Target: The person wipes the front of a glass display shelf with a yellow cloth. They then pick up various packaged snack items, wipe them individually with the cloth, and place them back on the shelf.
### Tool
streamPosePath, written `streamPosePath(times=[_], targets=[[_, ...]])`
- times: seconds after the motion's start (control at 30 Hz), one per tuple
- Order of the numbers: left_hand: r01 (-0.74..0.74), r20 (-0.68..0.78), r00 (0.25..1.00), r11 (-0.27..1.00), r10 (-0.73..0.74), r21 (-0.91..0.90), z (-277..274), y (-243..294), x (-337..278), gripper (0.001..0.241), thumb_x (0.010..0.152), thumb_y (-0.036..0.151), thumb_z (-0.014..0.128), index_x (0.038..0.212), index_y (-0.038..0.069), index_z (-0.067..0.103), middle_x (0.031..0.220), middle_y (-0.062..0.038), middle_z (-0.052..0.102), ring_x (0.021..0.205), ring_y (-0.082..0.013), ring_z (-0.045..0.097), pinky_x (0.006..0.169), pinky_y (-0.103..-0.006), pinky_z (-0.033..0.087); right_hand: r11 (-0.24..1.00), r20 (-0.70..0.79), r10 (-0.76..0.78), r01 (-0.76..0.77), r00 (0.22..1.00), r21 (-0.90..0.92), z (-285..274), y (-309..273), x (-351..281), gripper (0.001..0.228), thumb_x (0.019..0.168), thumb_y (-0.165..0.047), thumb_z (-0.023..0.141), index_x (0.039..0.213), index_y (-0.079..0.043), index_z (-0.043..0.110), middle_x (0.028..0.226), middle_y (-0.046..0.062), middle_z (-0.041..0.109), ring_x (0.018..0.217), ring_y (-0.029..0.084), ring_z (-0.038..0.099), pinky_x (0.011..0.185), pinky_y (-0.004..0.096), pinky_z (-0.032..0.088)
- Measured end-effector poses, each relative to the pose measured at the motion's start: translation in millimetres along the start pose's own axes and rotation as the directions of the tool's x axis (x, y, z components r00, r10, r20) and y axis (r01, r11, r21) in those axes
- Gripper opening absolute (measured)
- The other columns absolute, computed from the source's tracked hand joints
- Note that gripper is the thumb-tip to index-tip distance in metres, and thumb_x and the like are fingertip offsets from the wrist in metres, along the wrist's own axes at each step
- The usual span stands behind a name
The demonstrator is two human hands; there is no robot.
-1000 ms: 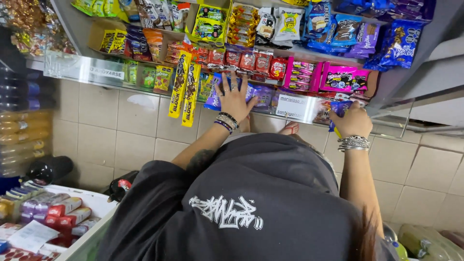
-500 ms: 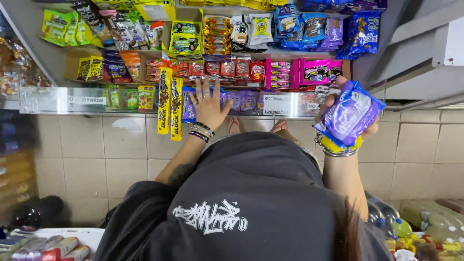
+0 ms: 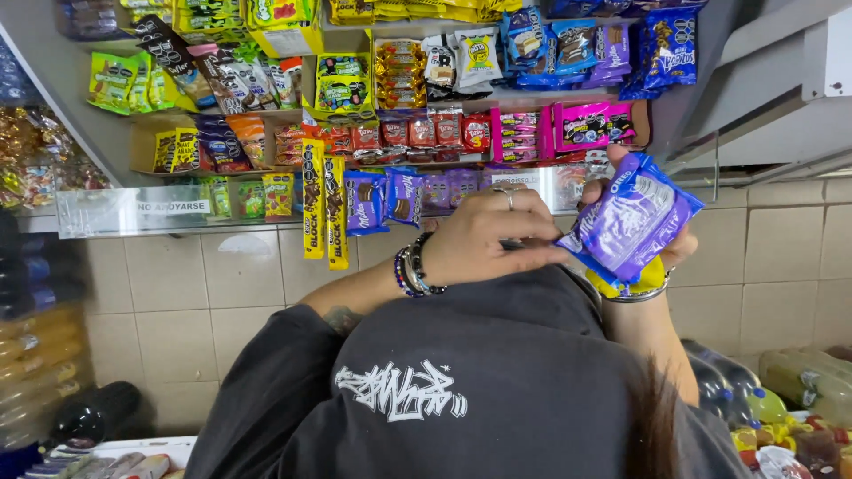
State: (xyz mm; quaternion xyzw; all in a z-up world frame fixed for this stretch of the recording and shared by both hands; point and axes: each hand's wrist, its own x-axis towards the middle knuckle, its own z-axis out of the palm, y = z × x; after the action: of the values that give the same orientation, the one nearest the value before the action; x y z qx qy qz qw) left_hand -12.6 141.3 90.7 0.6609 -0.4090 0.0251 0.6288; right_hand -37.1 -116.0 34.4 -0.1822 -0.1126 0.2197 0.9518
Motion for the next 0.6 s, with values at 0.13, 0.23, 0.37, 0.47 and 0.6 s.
streamPosePath(times=[0.13, 0.23, 0.37, 0.47, 0.6], targets=[[-0.12, -0.03, 0.992, 0.993, 0.12, 0.0, -1.9, 1.6, 3.5, 0.013, 0.094, 0.015, 0.073, 0.087, 0.005, 0.068, 0.087, -0.007, 0.067, 0.075, -0.0215, 0.061, 0.074, -0.036, 0.05, 1.0, 0.018, -0.021, 0.021, 1.0, 0.021, 4.6, 2.1, -3.4, 0.104, 0.092, -0.021, 0.092, 0.165, -0.007, 0.021, 0.141, 0.027, 0.055, 0.119, 0.037, 0.065, 0.1, 0.049, 0.056], [-0.155, -0.039, 0.987, 0.988, 0.154, -0.024, 0.4, -1.3, 1.6, 0.016, 0.094, 0.015, 0.074, 0.082, 0.005, 0.067, 0.082, -0.004, 0.065, 0.067, -0.0215, 0.056, 0.075, -0.0369, 0.045, 0.999, -0.003, -0.043, 0.043, 0.999, 0.016, 7.0, 6.2, -5.3, 0.106, 0.091, -0.024, 0.093, 0.166, -0.012, 0.019, 0.138, 0.024, 0.056, 0.118, 0.034, 0.064, 0.099, 0.048, 0.054], [-0.057, 0.014, 0.998, 0.998, 0.058, -0.038, 1.6, -19.2, -11.7, 0.012, 0.097, 0.02, 0.07, 0.094, 0.009, 0.071, 0.091, -0.005, 0.067, 0.078, -0.0189, 0.068, 0.072, -0.0323, 0.057, 0.996, -0.103, -0.085, 0.08, 0.991, -0.044, 9.5, 6.2, 2.3, 0.1, 0.09, -0.033, 0.092, 0.161, -0.005, 0.027, 0.136, 0.019, 0.058, 0.116, 0.03, 0.065, 0.093, 0.043, 0.058], [0.077, -0.048, 0.996, 0.994, -0.073, 0.077, -15.2, -34.9, -31.0, 0.014, 0.102, 0.02, 0.062, 0.108, 0.011, 0.07, 0.104, -0.007, 0.064, 0.091, -0.0207, 0.066, 0.079, -0.0319, 0.059, 0.967, -0.378, -0.057, -0.044, 0.924, -0.252, -0.3, 7.7, 12.8, 0.093, 0.086, -0.049, 0.087, 0.153, -0.003, 0.041, 0.132, 0.014, 0.064, 0.116, 0.026, 0.067, 0.091, 0.043, 0.06], [0.398, -0.438, 0.832, 0.916, -0.339, 0.047, -60.6, -81.8, -78.1, 0.033, 0.109, 0.035, 0.046, 0.111, 0.013, 0.07, 0.099, -0.011, 0.063, 0.082, -0.0243, 0.062, 0.078, -0.039, 0.052, -0.061, -0.561, -0.193, -0.581, 0.805, -0.812, -9.8, 27.6, 61.6, 0.073, 0.088, -0.047, 0.08, 0.143, -0.003, 0.059, 0.122, 0.037, 0.059, 0.12, 0.06, 0.055, 0.096, 0.066, 0.046]])
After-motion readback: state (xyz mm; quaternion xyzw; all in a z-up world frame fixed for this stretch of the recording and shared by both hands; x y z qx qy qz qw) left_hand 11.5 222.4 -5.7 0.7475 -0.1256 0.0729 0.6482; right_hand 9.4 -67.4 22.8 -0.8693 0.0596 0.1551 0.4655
